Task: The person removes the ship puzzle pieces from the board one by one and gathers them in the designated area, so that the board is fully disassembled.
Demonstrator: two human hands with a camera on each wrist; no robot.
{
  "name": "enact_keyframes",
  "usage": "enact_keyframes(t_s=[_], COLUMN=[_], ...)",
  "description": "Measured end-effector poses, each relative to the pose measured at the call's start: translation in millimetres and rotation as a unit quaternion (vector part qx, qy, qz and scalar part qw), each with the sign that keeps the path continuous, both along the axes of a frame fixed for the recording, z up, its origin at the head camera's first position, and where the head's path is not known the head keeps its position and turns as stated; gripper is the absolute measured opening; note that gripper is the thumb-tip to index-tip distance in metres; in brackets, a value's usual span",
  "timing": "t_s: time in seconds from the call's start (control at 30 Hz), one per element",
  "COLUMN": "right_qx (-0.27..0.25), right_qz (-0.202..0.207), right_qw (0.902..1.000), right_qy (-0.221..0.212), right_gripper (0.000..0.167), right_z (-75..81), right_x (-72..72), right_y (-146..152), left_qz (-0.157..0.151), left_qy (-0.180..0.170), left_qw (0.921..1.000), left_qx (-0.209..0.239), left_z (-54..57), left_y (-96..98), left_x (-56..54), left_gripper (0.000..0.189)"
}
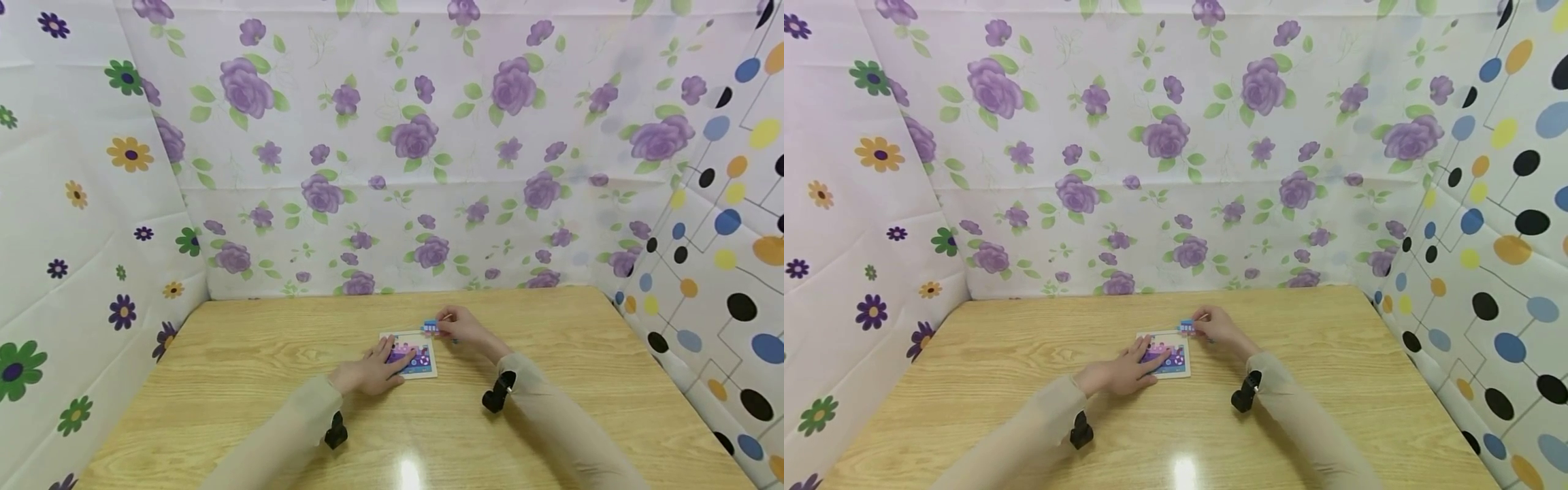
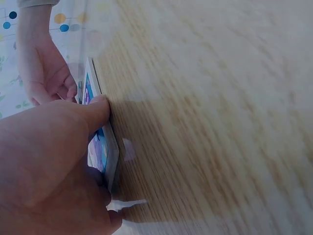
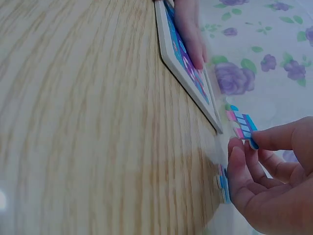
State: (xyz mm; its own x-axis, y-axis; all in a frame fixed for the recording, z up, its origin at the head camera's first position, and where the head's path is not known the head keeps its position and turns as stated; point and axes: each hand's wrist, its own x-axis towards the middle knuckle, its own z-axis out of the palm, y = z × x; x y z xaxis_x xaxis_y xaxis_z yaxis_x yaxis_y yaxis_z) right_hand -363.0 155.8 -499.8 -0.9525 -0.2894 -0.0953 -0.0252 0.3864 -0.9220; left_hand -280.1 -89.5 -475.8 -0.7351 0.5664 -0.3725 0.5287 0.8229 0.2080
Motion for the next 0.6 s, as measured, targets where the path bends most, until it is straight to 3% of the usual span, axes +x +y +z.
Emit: enact_keyframes(t_s=[0.6], right_qx=[0.014], right_qz=[-0.020], right_qw=[0.9997], right_qy=[-0.005], right_gripper=[0.024], right_z=[3.6], right_x=[0.3], right_y=[33.7], left_qz=[0.036], left_qy=[0.000], left_qw=[0.9993], left_qx=[0.009], left_z=[-6.7], left_y=[3.4], left_x=[8.1], left_gripper=[0.058])
